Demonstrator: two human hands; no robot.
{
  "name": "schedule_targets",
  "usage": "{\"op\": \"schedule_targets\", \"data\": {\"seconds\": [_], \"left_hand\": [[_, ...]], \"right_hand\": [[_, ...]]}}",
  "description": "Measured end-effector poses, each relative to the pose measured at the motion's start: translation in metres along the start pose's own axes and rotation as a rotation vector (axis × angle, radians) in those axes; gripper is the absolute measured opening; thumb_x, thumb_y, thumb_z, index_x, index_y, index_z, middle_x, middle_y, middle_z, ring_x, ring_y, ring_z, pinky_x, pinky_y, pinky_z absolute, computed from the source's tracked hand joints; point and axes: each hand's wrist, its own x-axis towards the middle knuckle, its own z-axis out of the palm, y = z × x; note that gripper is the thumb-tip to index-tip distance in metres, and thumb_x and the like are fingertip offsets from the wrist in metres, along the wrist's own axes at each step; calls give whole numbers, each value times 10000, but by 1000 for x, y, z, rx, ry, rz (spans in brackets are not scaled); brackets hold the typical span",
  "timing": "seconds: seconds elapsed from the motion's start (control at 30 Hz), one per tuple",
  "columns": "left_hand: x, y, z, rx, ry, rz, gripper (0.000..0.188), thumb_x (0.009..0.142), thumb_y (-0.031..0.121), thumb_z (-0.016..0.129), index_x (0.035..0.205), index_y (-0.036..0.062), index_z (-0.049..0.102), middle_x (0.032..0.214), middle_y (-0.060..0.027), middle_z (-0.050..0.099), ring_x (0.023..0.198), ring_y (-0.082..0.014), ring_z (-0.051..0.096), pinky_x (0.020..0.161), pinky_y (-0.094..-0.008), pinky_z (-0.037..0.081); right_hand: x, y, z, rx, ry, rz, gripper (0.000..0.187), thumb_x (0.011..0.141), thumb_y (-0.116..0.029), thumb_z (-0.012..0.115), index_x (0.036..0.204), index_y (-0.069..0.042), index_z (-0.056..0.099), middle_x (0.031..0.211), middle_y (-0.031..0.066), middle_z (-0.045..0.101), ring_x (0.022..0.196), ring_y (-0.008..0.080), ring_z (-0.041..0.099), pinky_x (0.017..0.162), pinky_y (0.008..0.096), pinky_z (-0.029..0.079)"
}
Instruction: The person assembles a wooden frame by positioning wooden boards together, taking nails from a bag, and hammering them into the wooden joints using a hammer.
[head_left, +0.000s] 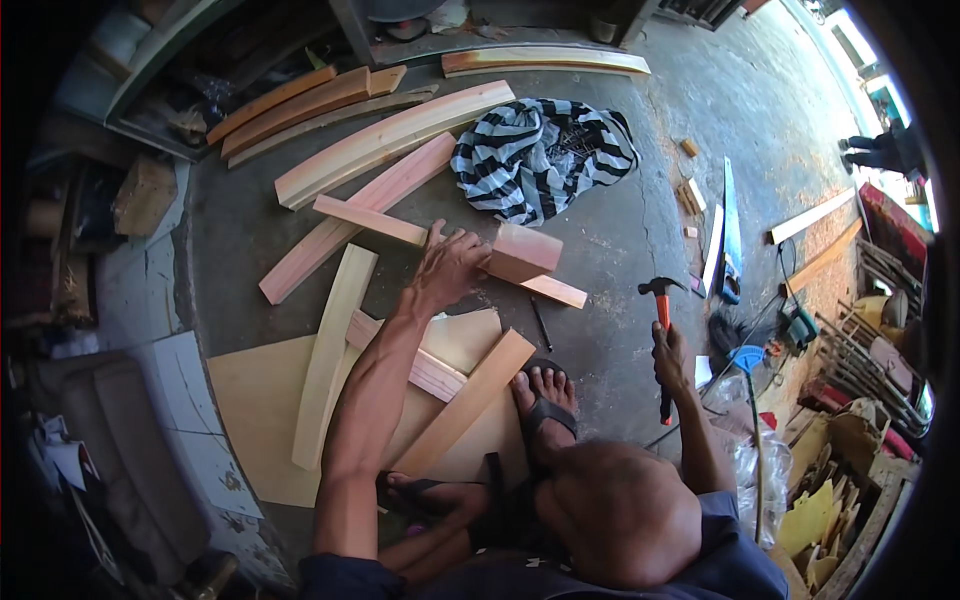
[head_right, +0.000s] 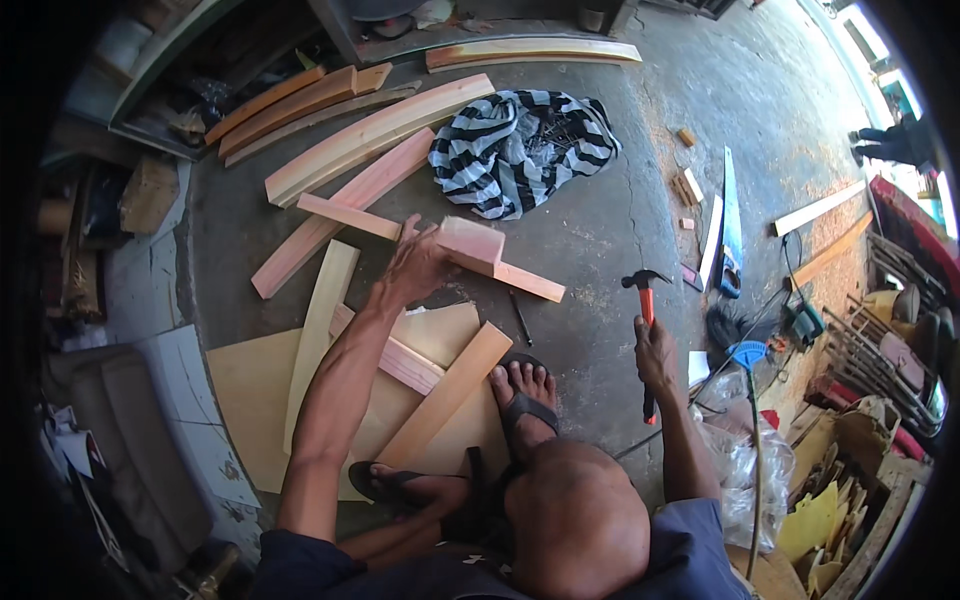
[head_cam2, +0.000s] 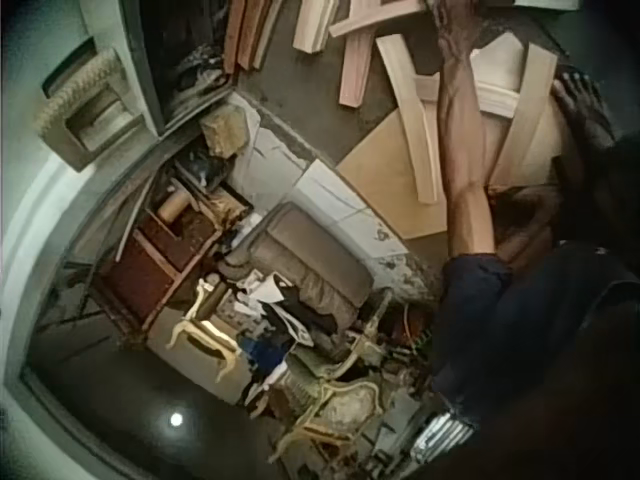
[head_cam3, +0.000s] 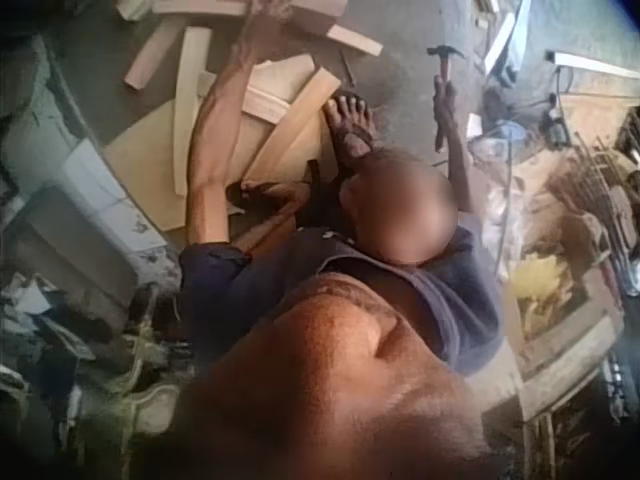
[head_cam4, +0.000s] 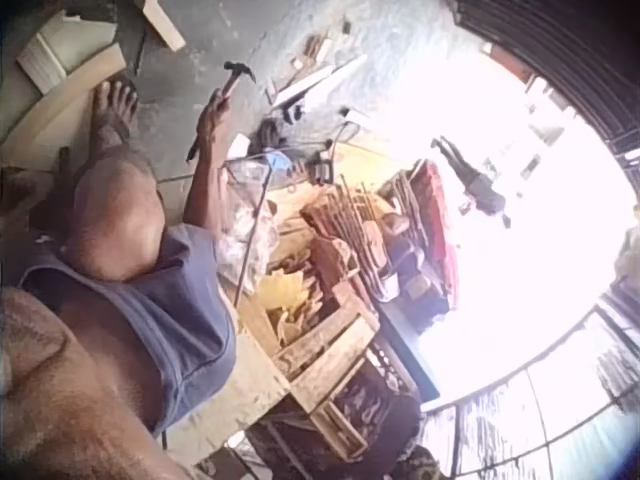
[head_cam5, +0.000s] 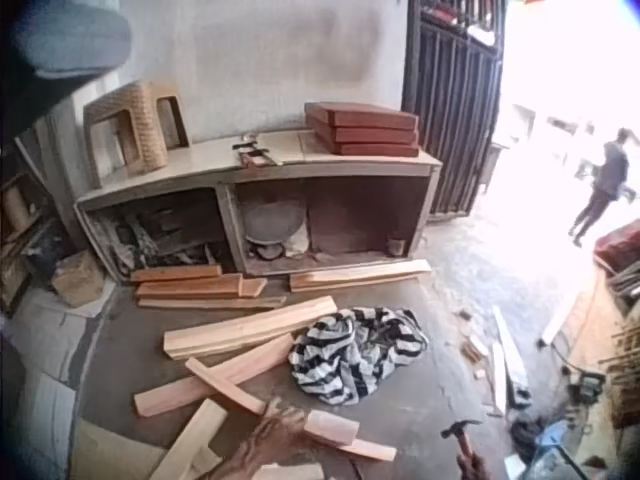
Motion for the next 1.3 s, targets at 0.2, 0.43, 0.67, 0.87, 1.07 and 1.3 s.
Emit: {"op": "schedule_targets", "data": {"seconds": [0.2,0.43,0.67,0.87,1.07,1.3], "left_hand": [[-22,3,-28,-65,126,6,232,858,151,700,1086,114,678,1017,-86,641,1043,-296,593,949,-479,387],[-56,43,-86,-254,284,-70,270,867,118,685,1110,2,660,1086,-194,662,1024,-416,610,904,-493,482],[-115,68,-110,-280,108,-269,312,903,132,665,1175,-18,637,1143,-234,653,1060,-426,625,917,-469,497],[-191,97,-72,-456,-67,-554,329,927,197,679,1165,-28,646,1025,-237,691,971,-390,683,839,-425,524],[-252,128,13,-618,26,-677,331,944,230,643,1155,-25,641,1099,-253,667,1062,-442,617,913,-496,494],[-246,143,69,-488,144,-771,336,966,246,604,1134,-45,610,1055,-257,596,1011,-438,577,893,-517,474]], "right_hand": [[2,44,24,4,-29,121,401,1013,-391,571,969,7,563,673,212,604,557,350,631,550,478,463],[28,78,42,-245,48,-30,324,920,-232,628,1128,0,539,1054,306,632,969,509,631,819,566,493],[25,-31,45,-101,161,-534,488,969,-263,642,1363,-14,500,1219,247,582,1128,413,603,898,487,514],[-39,-150,70,606,-701,-456,639,941,-360,713,1445,-41,484,1261,208,607,1111,250,642,883,365,532],[-55,-144,98,210,-769,-454,610,886,-312,770,1404,-61,567,1093,172,658,1000,287,688,819,385,550],[-53,-119,112,46,-528,-582,553,854,-252,796,1358,-81,641,1015,144,607,842,246,642,767,366,535]]}}
